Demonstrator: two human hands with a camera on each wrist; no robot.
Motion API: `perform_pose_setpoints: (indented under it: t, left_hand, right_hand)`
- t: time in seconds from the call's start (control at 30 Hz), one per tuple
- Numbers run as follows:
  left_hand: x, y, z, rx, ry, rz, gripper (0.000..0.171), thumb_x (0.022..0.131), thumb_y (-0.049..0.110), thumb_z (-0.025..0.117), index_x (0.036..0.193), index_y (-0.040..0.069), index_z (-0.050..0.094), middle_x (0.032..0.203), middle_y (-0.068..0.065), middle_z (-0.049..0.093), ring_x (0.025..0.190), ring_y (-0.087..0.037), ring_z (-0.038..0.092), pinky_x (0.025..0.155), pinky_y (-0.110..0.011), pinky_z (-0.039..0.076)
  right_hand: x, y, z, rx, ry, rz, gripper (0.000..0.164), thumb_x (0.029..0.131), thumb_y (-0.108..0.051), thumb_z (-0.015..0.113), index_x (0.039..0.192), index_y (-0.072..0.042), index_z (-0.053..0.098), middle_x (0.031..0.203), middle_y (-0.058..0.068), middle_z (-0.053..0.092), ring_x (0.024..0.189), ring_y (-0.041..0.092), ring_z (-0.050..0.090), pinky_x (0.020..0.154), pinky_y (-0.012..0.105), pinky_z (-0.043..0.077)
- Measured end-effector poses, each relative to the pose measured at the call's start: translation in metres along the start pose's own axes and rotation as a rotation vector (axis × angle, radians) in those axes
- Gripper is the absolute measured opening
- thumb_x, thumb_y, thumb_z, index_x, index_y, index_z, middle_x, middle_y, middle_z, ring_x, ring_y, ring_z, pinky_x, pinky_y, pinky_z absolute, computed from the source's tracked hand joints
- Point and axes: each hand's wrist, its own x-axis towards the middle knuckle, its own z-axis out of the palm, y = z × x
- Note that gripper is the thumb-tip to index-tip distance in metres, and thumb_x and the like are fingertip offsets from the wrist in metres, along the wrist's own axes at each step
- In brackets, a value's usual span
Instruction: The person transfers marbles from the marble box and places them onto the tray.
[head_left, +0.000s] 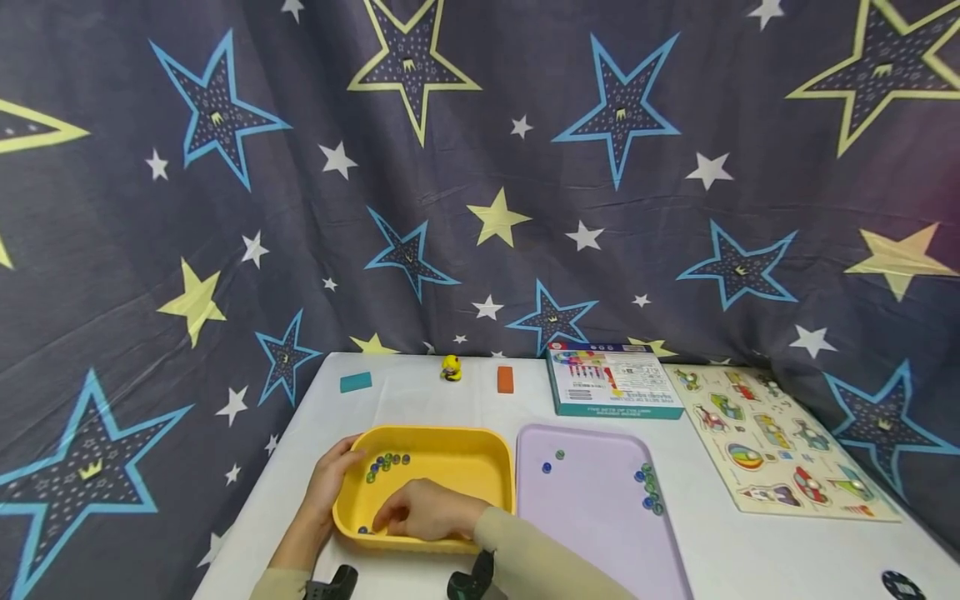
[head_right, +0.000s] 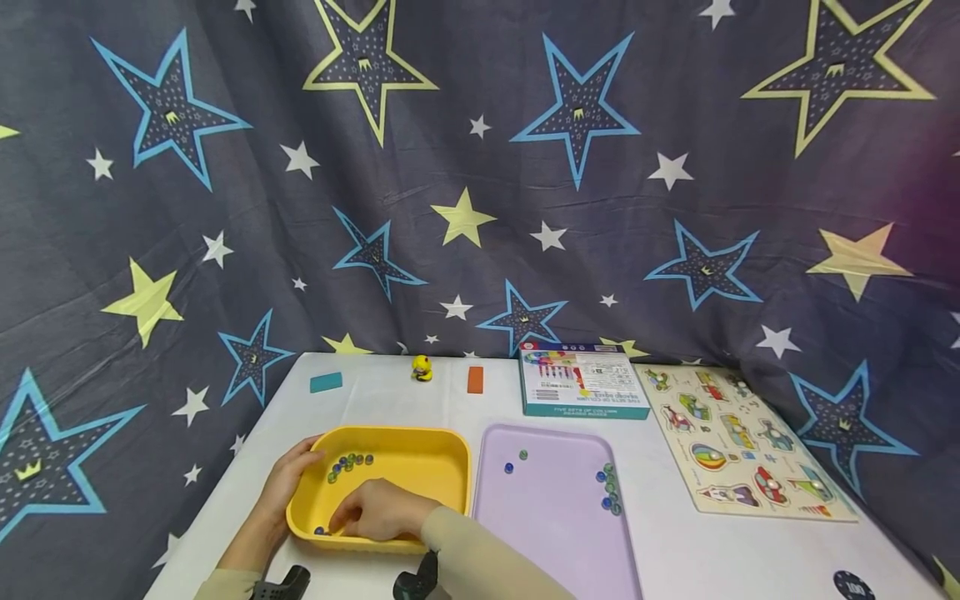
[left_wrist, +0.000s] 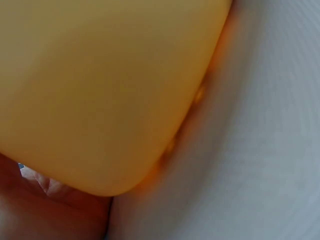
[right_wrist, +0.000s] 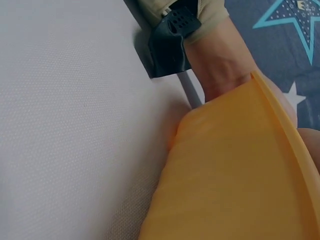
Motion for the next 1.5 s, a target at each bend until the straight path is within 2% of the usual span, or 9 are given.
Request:
perform_pose_setpoints:
  t: [0.2, 0.5, 0.83, 1.1, 1.37, 1.5]
  left_hand:
    - [0.000, -0.003, 0.000, 0.010, 0.000, 0.008, 0.040, 0.087, 0.026, 0.048, 0.123, 0.012, 0.051, 0.125, -0.007, 0.050, 0.110, -0.023, 0.046, 0.090, -0.028, 0.040]
    - [0.002, -0.004, -0.001, -0.017, -0.009, 0.019, 0.039, 0.086, 0.024, 0.048, 0.122, 0.010, 0.052, 0.124, -0.008, 0.050, 0.109, -0.024, 0.047, 0.085, -0.023, 0.043]
    - [0.002, -0.003, 0.000, -0.005, 0.005, 0.031, 0.037, 0.087, 0.022, 0.047, 0.121, 0.008, 0.053, 0.122, -0.009, 0.051, 0.108, -0.024, 0.048, 0.085, -0.023, 0.042]
    - [0.001, -0.002, -0.001, -0.011, 0.001, 0.030, 0.038, 0.087, 0.023, 0.048, 0.122, 0.008, 0.052, 0.124, -0.009, 0.050, 0.109, -0.022, 0.047, 0.086, -0.022, 0.042]
    - [0.001, -0.002, -0.001, -0.010, -0.010, 0.026, 0.040, 0.087, 0.023, 0.048, 0.124, 0.008, 0.050, 0.126, -0.009, 0.049, 0.111, -0.023, 0.045, 0.087, -0.022, 0.040]
    - [0.001, -0.002, 0.000, -0.013, -0.004, 0.025, 0.039, 0.087, 0.022, 0.047, 0.123, 0.007, 0.051, 0.124, -0.009, 0.050, 0.110, -0.023, 0.046, 0.088, -0.025, 0.040]
  right_hand:
    - [0.003, -0.004, 0.002, 0.004, -0.014, 0.009, 0.014, 0.084, -0.013, 0.061, 0.088, -0.019, 0.072, 0.077, -0.013, 0.064, 0.069, 0.001, 0.051, 0.069, 0.017, 0.040]
    - [0.008, -0.008, 0.001, -0.041, -0.043, 0.013, 0.016, 0.086, -0.018, 0.060, 0.094, -0.027, 0.070, 0.083, -0.018, 0.063, 0.074, 0.000, 0.049, 0.073, 0.017, 0.037]
    - [0.008, -0.011, 0.004, 0.045, -0.048, 0.071, 0.013, 0.084, -0.012, 0.061, 0.085, -0.020, 0.071, 0.074, -0.011, 0.063, 0.067, 0.004, 0.048, 0.066, 0.018, 0.038]
    - [0.011, -0.011, 0.004, 0.017, -0.042, 0.073, 0.013, 0.085, -0.011, 0.060, 0.083, -0.020, 0.069, 0.072, -0.011, 0.061, 0.066, 0.004, 0.049, 0.066, 0.017, 0.039]
    - [0.012, -0.013, 0.005, 0.005, -0.023, 0.133, 0.012, 0.082, -0.009, 0.062, 0.076, -0.017, 0.069, 0.072, -0.009, 0.062, 0.068, 0.005, 0.049, 0.069, 0.019, 0.038]
    - [0.009, -0.015, 0.003, 0.016, -0.043, 0.160, 0.012, 0.083, -0.010, 0.062, 0.077, -0.017, 0.069, 0.073, -0.008, 0.061, 0.069, 0.006, 0.049, 0.069, 0.020, 0.037]
